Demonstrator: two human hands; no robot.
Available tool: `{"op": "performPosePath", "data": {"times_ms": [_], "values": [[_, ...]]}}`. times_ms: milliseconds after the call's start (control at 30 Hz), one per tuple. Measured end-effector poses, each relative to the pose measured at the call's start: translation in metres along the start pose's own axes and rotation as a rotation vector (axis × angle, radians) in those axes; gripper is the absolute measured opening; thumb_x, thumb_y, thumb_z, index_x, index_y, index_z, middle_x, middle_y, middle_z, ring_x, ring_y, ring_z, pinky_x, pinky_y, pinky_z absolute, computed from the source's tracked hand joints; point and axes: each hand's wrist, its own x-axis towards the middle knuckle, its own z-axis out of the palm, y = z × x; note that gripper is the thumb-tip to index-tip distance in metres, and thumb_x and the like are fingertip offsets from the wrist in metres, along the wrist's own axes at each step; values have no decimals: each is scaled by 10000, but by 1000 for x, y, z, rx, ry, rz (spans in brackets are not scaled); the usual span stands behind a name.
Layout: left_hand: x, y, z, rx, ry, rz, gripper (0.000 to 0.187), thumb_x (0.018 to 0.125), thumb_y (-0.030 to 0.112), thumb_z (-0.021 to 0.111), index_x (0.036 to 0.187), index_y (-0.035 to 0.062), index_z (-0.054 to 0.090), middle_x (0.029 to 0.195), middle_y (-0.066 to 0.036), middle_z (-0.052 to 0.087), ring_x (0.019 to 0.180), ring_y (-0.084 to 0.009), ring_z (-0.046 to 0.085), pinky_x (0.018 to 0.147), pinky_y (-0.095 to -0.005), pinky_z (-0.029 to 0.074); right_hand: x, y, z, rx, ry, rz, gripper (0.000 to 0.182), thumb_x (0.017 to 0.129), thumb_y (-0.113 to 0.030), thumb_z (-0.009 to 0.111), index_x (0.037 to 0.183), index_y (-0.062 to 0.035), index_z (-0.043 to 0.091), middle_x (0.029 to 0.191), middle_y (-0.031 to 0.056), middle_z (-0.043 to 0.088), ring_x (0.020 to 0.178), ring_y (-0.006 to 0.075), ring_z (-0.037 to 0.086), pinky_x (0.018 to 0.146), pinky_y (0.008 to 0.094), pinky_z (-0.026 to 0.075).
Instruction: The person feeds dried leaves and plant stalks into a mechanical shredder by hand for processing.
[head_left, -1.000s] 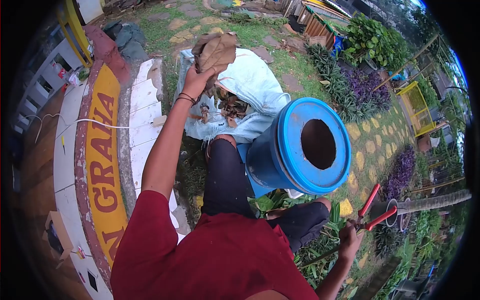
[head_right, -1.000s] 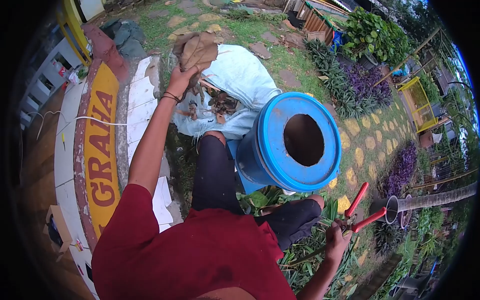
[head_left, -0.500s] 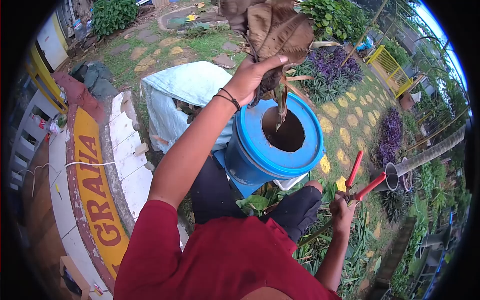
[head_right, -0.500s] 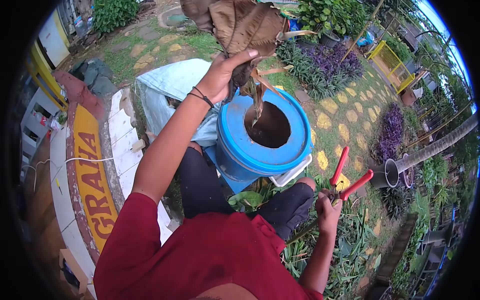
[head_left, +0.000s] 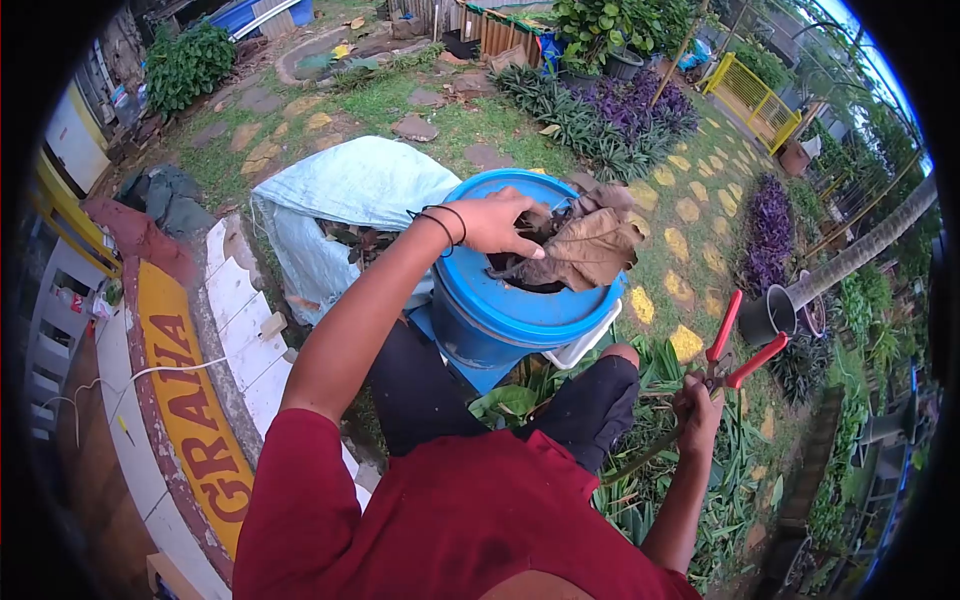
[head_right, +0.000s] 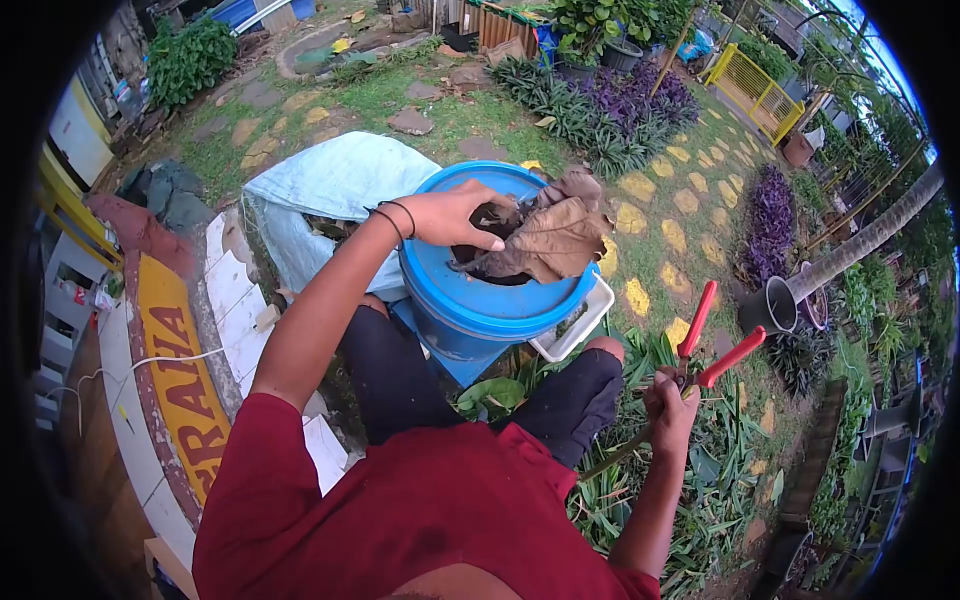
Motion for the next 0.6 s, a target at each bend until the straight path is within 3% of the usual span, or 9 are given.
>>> {"op": "performPosePath", "data": {"times_ms": [33, 167, 300, 533, 600], "values": [[0, -4, -4, -25, 42, -17, 679, 906, 503, 677, 1453, 165, 460, 1442, -190, 401, 1368, -380, 414, 1130, -452, 364, 3, -1, 3, -24, 11, 4, 155, 888, -54, 630, 999, -54, 521, 702, -49, 426, 500, 38, 379, 447, 208, 296], [-10, -8, -9, -21, 124, -25, 632, 934, 434, 663, 1448, 132, 450, 1447, -183, 407, 1352, -377, 443, 1116, -462, 381, 8, -8, 22, -87, -1, -29, 109, 901, -90, 627, 962, -55, 544, 645, -66, 406, 470, 33, 349, 433, 214, 253], [-2, 10, -11, -50, 137, 22, 674, 926, 443, 667, 1462, 117, 419, 1454, -191, 399, 1362, -386, 431, 1120, -462, 380, 14, -12, 33, -170, -56, -53, 95, 909, -120, 631, 864, -76, 560, 600, -90, 371, 466, 23, 319, 429, 225, 216], [88, -6, 3, 82, 210, 17, 823, 859, 470, 724, 1465, 41, 370, 1467, -239, 377, 1321, -427, 473, 1101, -460, 412, 13, -16, 57, -121, -132, -106, 190, 908, -108, 633, 790, -107, 485, 619, -86, 370, 468, 25, 320, 430, 224, 219], [112, -19, 12, 99, 272, 48, 758, 858, 404, 736, 1435, 26, 419, 1408, -256, 471, 1285, -415, 511, 1081, -451, 430, 7, -17, 66, -82, -19, -138, 230, 905, -106, 641, 769, -119, 456, 625, -89, 368, 471, 24, 323, 431, 219, 227]]}}
